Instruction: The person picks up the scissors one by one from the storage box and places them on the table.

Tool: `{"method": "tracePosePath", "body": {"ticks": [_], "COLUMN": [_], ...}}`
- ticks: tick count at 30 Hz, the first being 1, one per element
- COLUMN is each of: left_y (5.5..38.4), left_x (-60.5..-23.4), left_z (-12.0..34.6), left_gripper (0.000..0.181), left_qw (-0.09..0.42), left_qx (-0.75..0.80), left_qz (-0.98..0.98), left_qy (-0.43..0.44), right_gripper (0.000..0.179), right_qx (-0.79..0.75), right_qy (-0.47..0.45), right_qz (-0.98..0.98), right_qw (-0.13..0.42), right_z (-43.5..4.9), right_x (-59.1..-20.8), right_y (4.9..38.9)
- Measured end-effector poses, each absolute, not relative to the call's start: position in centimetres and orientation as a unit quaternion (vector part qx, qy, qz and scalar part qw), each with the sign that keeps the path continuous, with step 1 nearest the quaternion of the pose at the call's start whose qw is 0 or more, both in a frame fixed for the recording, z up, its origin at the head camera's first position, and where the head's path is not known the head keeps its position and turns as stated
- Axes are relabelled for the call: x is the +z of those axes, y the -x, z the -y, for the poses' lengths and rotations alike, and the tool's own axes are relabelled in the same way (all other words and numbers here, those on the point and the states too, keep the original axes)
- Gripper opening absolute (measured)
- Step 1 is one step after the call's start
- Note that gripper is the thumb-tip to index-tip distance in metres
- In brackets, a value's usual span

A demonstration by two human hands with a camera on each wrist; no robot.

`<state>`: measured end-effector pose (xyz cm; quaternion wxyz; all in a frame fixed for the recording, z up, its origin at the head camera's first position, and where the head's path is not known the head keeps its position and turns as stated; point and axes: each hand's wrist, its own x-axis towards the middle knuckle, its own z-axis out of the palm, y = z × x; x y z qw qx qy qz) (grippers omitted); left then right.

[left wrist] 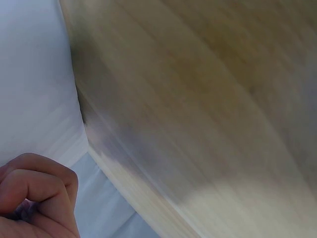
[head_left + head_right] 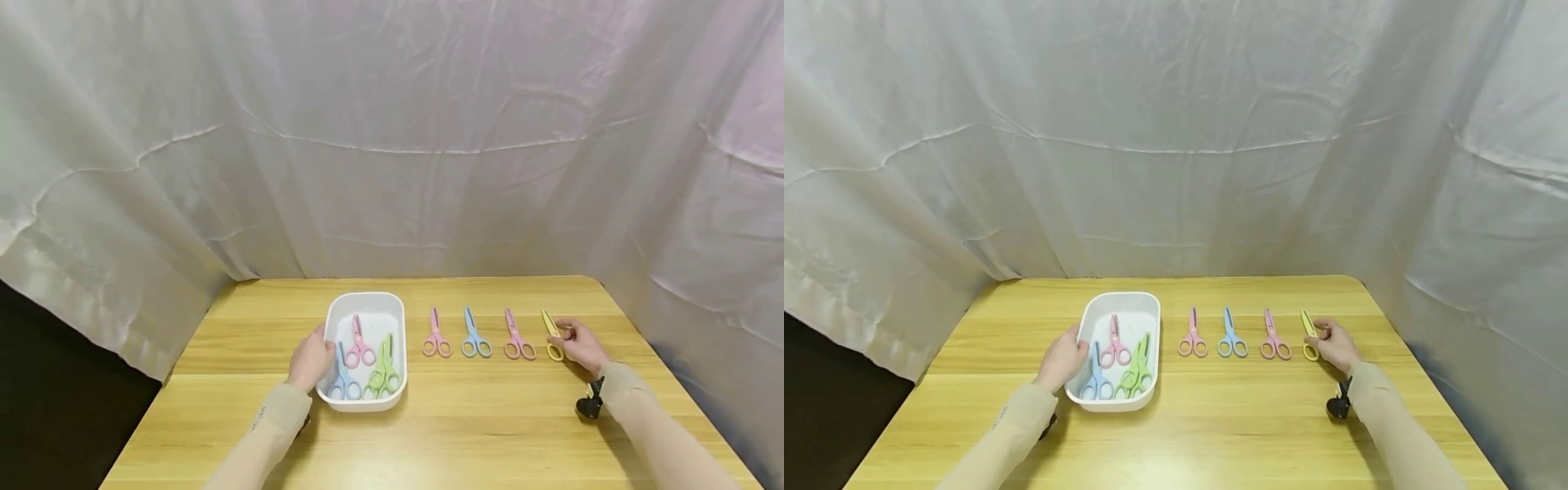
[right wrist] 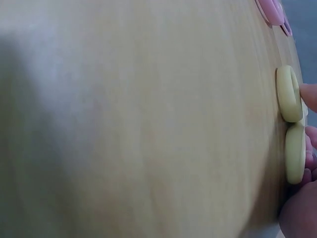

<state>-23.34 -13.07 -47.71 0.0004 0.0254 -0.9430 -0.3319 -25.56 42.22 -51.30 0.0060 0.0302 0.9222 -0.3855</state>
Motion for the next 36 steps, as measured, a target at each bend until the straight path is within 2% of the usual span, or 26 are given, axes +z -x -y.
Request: {"method": "tracePosePath", "body": {"ticks": [28,36], "left_y": [23.64,23.78], "left_x": [-47.85,-47.98], "left_z": [13.32,13.18], "left_gripper": [0.054,0.054], "left_qw": [0.001,0.003], "left_qx": [-0.328,-0.321], "left_qz": [0.945,0.947], "left_qy": [-0.02,-0.02], "right_gripper": [0.049,0.05], "right_qx": [-0.343,-0.348], "right_qy": [-0.051,-0.056], "right_qz": [-0.938,-0.935], "right_qw": [-0.032,-0.022], "right_z": [-41.56,-41.58], "right_x": [-51.15,-51.03], "right_y": [26.19,25.98]}}
